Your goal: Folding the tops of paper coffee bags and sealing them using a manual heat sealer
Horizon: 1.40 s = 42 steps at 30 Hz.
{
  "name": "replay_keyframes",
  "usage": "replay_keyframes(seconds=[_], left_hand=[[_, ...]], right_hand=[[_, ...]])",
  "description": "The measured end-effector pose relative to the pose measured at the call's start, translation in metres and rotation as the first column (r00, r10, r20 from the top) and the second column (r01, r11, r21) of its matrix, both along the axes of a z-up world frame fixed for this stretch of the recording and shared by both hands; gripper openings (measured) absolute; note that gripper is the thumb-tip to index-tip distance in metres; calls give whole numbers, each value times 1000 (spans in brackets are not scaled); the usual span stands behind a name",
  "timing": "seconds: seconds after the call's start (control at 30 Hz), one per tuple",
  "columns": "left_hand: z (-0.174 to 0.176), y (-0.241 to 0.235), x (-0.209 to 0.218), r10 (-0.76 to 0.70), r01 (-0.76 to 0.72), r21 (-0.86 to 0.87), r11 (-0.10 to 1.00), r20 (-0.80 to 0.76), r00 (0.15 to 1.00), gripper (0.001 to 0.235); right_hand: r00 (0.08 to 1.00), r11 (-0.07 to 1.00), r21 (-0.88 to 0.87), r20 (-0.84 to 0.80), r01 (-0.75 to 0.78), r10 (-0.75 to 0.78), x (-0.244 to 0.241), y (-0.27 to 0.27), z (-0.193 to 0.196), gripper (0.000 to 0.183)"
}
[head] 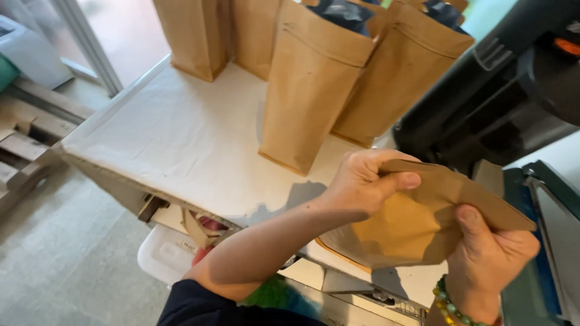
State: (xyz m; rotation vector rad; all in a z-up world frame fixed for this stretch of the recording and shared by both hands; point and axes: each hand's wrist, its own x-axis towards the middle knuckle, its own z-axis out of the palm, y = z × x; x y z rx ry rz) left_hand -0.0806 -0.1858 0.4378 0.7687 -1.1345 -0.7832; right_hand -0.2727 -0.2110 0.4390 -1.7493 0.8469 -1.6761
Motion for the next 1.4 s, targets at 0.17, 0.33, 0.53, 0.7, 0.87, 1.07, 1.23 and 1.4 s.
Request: replay_keyframes(seconds=[0.17, 0.33, 0.53, 0.7, 0.87, 1.07, 1.23, 1.4], left_hand=[[24, 54, 38, 172, -183, 31, 983, 231, 958, 24], [33, 102, 108, 176, -174, -23, 984, 160, 971, 20], [19, 115, 229, 170, -172, -44, 984, -38, 985, 19], [23, 111, 318, 264, -275, -125, 953, -96, 960, 7], [20, 109, 372, 235, -246, -117, 962, -100, 967, 6], [28, 117, 396, 193, -189, -226, 956, -6, 981, 21], [63, 135, 401, 428, -269, -425, 864, 342, 836, 20], [69, 140, 397, 494, -242, -482, 842, 512, 702, 18]], right_hand=[[996, 993, -113, -85, 12, -22, 24, 27, 3, 33], [981, 990, -43, 130, -137, 142, 110, 59, 7, 30], [923, 941, -41, 186, -335, 337, 247, 77, 18, 33], [881, 914, -56, 252, -401, 401, 343, 59, 14, 19], [859, 903, 59, 342, -425, 381, 407, 59, 13, 10], [920, 940, -16, 201, -341, 337, 410, 59, 24, 29], [970, 960, -139, -44, -243, 239, 397, 66, 56, 31], [949, 911, -356, -301, -206, 97, 396, 77, 76, 11]])
